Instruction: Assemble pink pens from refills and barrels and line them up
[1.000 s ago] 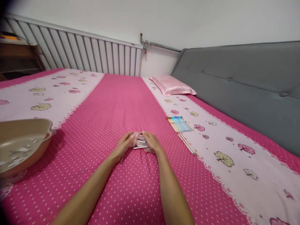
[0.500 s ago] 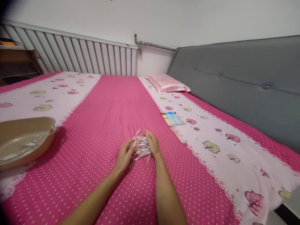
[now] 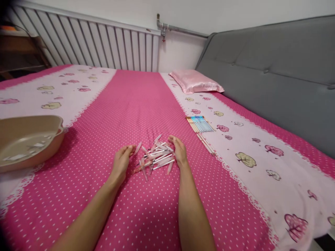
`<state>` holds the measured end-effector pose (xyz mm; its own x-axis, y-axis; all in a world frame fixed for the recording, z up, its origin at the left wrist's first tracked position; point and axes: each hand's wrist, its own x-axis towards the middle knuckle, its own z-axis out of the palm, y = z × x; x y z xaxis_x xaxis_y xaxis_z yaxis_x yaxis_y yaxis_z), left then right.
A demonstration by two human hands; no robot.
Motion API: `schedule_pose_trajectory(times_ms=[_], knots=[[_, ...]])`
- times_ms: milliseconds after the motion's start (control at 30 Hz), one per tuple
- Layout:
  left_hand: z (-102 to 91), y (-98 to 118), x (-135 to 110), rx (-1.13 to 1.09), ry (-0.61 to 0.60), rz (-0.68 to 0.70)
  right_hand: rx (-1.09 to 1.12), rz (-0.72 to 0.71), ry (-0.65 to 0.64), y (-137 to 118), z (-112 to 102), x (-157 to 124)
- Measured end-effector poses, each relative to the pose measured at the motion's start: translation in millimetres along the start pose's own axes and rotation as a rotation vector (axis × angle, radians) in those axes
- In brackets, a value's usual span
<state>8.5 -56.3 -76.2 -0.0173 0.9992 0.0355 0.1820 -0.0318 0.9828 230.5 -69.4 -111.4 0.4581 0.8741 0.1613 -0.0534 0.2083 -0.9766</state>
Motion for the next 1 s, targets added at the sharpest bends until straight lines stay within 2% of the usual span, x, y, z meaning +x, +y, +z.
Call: schedule_pose_trajectory(times_ms=[333, 567, 700, 867, 1000], knots=[[-7.1, -7, 1, 0.156, 0.014, 0.017, -0.051, 0.001, -0.008, 1, 0, -3], [2.4, -8, -6, 0.387, -0.162, 0.255, -0.144, -0.019, -0.056, 5, -3, -3], [6.1, -7, -10, 0.519, -0.18, 0.331, -0.183, -0.038, -0.063, 4, -2, -4], [0.4, -5, -10, 0.632, -0.111, 0.323, -0.179, -0.062, -0.005, -2, -3, -3], [-2.7, -3, -7, 0.644, -0.106, 0.307, -0.17, -0.047, 0.1, -4, -8, 0]])
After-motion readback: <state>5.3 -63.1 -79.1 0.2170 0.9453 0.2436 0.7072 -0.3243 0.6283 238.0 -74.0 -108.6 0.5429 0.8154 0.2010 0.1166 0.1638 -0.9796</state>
